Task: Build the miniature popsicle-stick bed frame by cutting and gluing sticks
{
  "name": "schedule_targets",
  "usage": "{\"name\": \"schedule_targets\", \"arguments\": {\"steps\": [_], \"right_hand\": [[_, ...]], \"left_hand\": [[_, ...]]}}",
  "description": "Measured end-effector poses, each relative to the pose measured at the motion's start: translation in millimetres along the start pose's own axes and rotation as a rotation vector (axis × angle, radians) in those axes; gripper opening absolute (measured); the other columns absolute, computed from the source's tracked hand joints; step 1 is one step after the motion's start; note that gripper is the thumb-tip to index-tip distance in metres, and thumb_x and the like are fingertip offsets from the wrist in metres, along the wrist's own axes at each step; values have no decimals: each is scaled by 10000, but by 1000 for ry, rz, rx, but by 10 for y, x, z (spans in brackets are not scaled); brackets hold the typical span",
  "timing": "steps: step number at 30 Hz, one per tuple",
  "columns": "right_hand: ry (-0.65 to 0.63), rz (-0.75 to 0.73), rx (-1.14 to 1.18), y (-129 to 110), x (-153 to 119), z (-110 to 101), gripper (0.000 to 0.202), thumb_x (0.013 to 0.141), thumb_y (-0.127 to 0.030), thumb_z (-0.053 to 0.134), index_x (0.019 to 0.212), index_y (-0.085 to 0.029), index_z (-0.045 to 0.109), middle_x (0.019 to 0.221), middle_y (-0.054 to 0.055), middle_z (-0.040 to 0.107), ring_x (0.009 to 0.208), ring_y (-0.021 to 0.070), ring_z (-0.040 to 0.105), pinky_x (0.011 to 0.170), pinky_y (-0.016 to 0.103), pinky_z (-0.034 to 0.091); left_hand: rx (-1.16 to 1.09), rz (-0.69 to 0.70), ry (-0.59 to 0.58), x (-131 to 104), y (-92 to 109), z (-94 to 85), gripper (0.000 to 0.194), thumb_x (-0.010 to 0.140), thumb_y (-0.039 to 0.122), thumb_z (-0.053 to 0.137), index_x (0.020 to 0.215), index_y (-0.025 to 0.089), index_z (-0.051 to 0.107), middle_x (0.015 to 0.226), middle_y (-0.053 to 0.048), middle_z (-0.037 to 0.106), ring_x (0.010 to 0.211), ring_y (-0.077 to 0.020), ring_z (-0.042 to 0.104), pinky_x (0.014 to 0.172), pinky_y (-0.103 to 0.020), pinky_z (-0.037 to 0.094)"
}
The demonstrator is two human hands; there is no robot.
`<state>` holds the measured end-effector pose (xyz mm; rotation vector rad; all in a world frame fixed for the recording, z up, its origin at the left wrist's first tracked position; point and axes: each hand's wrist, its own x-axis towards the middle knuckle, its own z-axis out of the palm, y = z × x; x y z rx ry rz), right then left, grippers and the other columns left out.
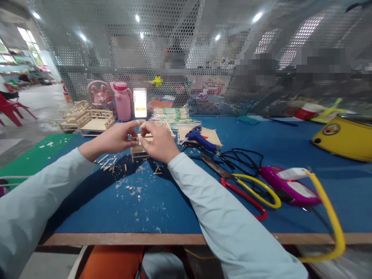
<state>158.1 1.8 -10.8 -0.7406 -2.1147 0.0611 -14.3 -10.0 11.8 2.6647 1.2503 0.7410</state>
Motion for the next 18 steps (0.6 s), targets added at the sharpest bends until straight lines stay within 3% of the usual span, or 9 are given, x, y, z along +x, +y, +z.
{"name": "schedule_targets", "arguments": {"steps": [10,18], "right_hand": [[17,142,148,-60,34,65,146,683,-114,570,745,-208,478,727,-14,557,708,141,544,690,291,442],[31,161,191,-42,26,66,147,682,-133,612,754,-195,500,720,-18,563,685,131,558,688,292,452]], "left_hand": [[-14,-6,-4,6,8,-13,574,721,140,615,1268,141,441,830,-42,665,713,-151,608,630,-240,430],[-95,-29,-17,3,9,-22,661,723,113,568,1350,136,359,857,-57,674,707,-148,607,634,-245,437]]}}
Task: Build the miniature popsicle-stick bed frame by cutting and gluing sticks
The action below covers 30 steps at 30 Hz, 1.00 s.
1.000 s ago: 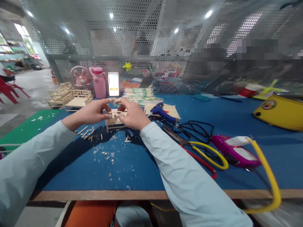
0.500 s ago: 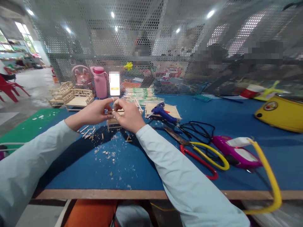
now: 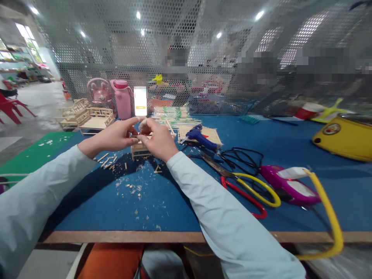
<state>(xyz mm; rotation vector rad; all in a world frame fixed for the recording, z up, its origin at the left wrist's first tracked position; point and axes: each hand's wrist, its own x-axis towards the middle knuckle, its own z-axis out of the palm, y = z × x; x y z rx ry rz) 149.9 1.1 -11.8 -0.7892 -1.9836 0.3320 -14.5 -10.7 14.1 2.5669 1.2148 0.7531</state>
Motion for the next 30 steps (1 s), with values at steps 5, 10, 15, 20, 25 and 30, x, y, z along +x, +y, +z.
{"name": "schedule_targets", "arguments": {"steps": [5,10,15,20,25,30], "right_hand": [[-9,6,-14,-6,-10,-9,164,689,-114,600,811,-196,527,737,-9,607,697,137,582,700,298,457],[-28,1,-14,3,-12,-6,167,695,-101,580,837,-183,548,744,7,623,701,141,595,701,295,460],[-29,-4,11,13,-16,-2,166,703,-114,560,845,-197,541,766,5,628,712,147,596,715,312,470],[-56,-45,-8,25,-27,-22,219,689,-85,509,879,-191,542,796,19,623,752,158,600,738,318,469],[30,-140,-155,25,-51,-37,329,621,-46,464,904,-207,513,861,38,585,833,196,544,781,350,432],[-22,-244,-363,11,-71,-22,243,660,-101,523,876,-212,528,807,49,576,822,232,497,770,377,383]], "left_hand": [[-23,8,-3,5,-33,13,644,752,151,591,1352,135,356,879,-70,676,732,-153,613,669,-260,443],[-5,29,-2,4,-58,16,641,767,178,597,1358,146,349,866,-62,675,709,-141,601,666,-255,438],[0,30,1,5,-64,16,630,767,177,596,1348,148,353,835,-44,671,681,-123,590,643,-234,433],[13,8,-9,8,-39,5,612,758,172,614,1321,142,379,854,-44,663,692,-121,590,644,-228,436],[4,-17,-23,5,-26,-6,603,757,164,613,1315,142,383,832,-41,663,679,-120,585,630,-224,433],[1,-6,-23,14,-60,6,668,738,175,636,1340,124,351,878,-63,672,701,-130,596,656,-238,441]]}}
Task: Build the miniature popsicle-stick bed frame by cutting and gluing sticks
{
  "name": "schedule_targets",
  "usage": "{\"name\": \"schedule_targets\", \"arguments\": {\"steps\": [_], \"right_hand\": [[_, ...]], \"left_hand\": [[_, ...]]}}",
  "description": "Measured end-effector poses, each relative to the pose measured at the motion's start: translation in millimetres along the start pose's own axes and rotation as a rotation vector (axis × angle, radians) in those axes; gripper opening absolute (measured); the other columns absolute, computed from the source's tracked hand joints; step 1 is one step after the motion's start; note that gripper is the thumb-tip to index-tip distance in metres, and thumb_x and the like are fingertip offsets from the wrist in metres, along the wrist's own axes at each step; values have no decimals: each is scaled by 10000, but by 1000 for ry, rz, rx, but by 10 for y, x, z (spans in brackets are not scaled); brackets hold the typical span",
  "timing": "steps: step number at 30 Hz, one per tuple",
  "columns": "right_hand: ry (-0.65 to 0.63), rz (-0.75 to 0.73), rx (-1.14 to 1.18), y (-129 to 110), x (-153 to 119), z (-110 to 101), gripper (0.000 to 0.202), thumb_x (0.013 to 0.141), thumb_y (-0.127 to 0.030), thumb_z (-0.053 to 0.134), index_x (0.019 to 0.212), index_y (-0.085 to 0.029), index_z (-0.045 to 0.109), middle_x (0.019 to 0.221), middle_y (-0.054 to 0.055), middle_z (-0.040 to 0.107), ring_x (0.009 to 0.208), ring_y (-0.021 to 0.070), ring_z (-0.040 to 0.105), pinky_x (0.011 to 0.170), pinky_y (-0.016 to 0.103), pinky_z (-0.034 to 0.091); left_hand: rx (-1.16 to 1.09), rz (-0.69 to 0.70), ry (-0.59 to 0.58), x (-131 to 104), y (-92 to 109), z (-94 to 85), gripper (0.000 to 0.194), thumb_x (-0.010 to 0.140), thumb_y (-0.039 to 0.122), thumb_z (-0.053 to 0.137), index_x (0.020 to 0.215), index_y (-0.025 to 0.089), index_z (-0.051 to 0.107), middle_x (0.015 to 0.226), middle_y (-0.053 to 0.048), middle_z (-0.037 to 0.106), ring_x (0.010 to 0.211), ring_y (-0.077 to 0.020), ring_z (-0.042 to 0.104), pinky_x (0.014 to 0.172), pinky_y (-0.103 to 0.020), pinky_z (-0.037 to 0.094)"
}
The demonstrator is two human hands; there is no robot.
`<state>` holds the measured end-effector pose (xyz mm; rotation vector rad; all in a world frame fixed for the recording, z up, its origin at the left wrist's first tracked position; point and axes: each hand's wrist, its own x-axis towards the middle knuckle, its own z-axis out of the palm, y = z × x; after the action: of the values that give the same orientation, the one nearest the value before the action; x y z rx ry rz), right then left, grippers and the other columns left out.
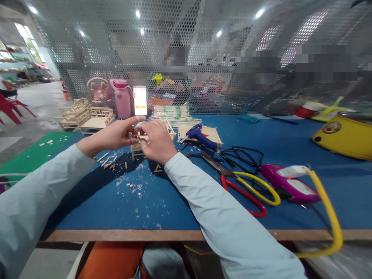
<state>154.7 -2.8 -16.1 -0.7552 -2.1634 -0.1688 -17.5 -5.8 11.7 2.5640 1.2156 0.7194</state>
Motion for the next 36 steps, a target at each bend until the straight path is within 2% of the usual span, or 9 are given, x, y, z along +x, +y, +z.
{"name": "schedule_targets", "arguments": {"steps": [8,13,17,19,22,24,26,31,36], "right_hand": [[-26,-213,-55,44,-40,77,297,715,-84,484,960,-210,595,824,54,634,839,217,546,772,349,403],[-67,-221,-77,47,-46,65,189,772,-112,448,872,-206,579,783,64,631,779,218,544,714,349,395],[-33,-132,1,-46,-70,-67,159,782,-107,477,878,-218,538,797,43,627,798,210,545,780,371,386],[12,-40,76,-143,-126,-166,172,771,-104,516,893,-225,526,807,27,624,801,199,549,796,368,395],[100,162,215,-324,-276,-321,122,779,-138,560,852,-225,517,798,12,609,774,176,561,757,338,428],[151,304,323,-432,-404,-405,110,781,-158,581,830,-222,506,778,-3,596,742,154,571,736,316,445],[165,406,422,-504,-535,-456,124,772,-166,596,824,-216,495,746,-17,583,705,134,570,710,293,456],[145,553,463,-541,-785,-473,136,754,-220,618,807,-209,494,719,-14,586,676,130,577,702,293,479],[45,590,243,-310,-1034,-770,358,779,-331,569,1101,-215,465,994,92,654,901,214,629,820,390,487]], "left_hand": [[37,38,3,7,-19,13,674,717,136,626,1336,110,362,892,-60,671,748,-148,606,680,-244,440],[41,42,-4,-5,-65,46,715,734,199,627,1366,110,303,901,-72,655,762,-167,608,675,-264,448],[147,75,138,-171,89,19,776,729,195,621,1396,167,226,1272,-164,489,1047,-232,558,792,-304,462],[243,24,215,-310,252,22,716,767,188,571,1396,216,229,1330,-144,440,1075,-238,550,780,-310,472],[278,45,145,-509,505,116,501,831,294,517,1299,168,390,1257,-145,524,1071,-261,555,775,-336,482],[244,-2,65,-587,627,228,319,895,320,419,1155,166,523,1037,-114,648,928,-245,615,724,-332,478],[178,-61,2,-605,702,344,269,914,303,384,1018,167,592,871,-88,680,778,-214,631,649,-291,451],[-213,-22,-59,-496,737,571,298,893,339,431,764,152,625,665,-15,619,613,-128,534,557,-219,346],[-787,-140,-91,-466,602,778,241,814,326,528,699,127,600,660,2,600,632,-102,515,625,-204,390]]}}
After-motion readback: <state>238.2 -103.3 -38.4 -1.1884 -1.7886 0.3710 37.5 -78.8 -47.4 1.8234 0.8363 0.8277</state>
